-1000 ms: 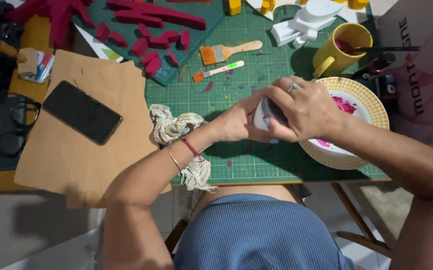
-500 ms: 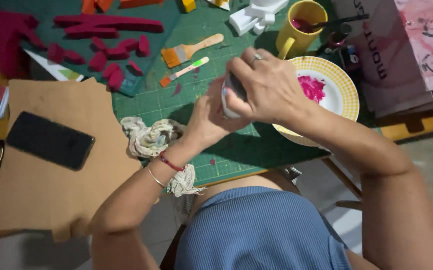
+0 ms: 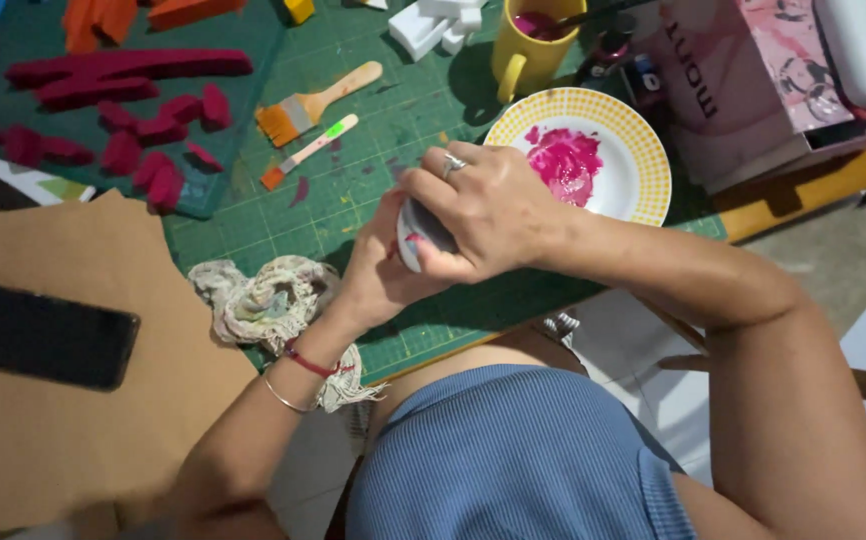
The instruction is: Preparing paint and using a brush to paint foam shapes inside a protective bag.
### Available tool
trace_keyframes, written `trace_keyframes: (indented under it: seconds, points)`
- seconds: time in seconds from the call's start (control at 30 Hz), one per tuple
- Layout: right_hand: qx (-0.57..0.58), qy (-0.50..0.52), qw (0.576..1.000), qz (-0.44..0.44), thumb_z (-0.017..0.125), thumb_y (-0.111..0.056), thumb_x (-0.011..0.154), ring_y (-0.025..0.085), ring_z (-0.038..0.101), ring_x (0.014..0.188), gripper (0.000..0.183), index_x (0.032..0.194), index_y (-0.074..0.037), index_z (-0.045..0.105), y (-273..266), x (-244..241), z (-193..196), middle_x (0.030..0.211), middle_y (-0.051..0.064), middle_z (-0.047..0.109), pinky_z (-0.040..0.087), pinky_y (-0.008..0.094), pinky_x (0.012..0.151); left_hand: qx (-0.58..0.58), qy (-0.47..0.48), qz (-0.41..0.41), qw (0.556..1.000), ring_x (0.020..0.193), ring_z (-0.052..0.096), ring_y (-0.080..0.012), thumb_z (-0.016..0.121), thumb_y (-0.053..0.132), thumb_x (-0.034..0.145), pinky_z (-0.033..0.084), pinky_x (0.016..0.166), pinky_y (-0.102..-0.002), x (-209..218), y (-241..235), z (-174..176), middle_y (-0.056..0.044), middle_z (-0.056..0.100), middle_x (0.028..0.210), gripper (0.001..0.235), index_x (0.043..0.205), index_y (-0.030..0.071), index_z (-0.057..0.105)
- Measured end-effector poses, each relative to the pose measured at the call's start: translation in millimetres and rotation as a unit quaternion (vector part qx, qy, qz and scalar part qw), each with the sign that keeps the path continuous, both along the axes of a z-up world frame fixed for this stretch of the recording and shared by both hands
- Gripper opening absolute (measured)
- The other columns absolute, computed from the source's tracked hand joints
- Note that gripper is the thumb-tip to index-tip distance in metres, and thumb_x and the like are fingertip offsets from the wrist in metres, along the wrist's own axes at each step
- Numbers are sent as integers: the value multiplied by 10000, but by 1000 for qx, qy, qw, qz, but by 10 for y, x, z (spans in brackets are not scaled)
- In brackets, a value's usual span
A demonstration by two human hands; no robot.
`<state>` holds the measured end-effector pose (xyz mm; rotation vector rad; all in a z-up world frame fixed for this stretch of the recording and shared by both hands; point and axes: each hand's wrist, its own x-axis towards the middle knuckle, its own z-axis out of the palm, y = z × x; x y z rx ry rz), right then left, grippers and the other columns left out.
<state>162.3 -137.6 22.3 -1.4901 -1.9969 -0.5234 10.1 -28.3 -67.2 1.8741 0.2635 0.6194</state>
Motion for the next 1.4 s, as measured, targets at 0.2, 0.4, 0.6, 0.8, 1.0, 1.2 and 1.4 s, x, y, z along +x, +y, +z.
trace_keyframes:
  seconds: [0.2,0.4,0.6,0.8,1.0,1.2,1.4]
  points:
    - [10,-18,1000,0,423,-545,1041,303,626,670,525,1096,-86,672,12,-14,-25,798,56,476,545,393,599,-39,-51,-42,997,1133,721,-333,943,216,740,566,927,-465,-21,16,176,-209,743,1118,693,1309,45,588]
    - [-37,-72,992,-99,452,-590,1062,311,646,759,512,1109,-118,645,-4,-91,55,881,73,531,550,411,616,-57,110,-8,992,1135,659,-347,830,321,817,546,1075,-476,7,38,512,-216,713,1235,696,1374,42,521]
    - [-99,-44,979,-171,434,-650,1093,330,681,813,619,1174,-58,596,61,-181,6,925,106,568,583,427,605,99,215,74,969,1259,668,-491,910,478,698,548,1118,-614,-65,112,377,-196,643,1370,1004,1509,159,412]
    - [-25,-9,998,-53,481,-555,1042,308,659,683,468,1065,-111,626,118,-17,-160,794,49,504,565,403,604,77,175,57,980,1222,703,-447,917,522,661,579,1055,-595,-136,126,274,-171,725,1261,933,1429,185,507]
    - [0,-3,1000,-19,458,-548,1030,306,657,639,483,1062,-107,653,76,10,-103,758,43,484,566,401,605,70,99,32,992,1147,725,-486,929,463,673,609,955,-606,-149,64,213,-210,739,1173,870,1389,162,538]
    - [16,-20,999,-26,464,-538,1029,290,641,619,479,1046,-105,667,88,-35,-84,755,45,487,556,381,608,50,77,11,996,1167,708,-515,947,419,664,600,962,-610,-166,108,246,-232,712,1184,882,1389,127,538]
    - [10,-49,998,-44,464,-546,1038,293,633,624,473,1025,-113,654,168,-29,-89,761,58,510,539,391,612,6,122,-11,992,1229,685,-512,941,417,689,571,1027,-618,-123,170,363,-250,725,1225,893,1402,101,506]
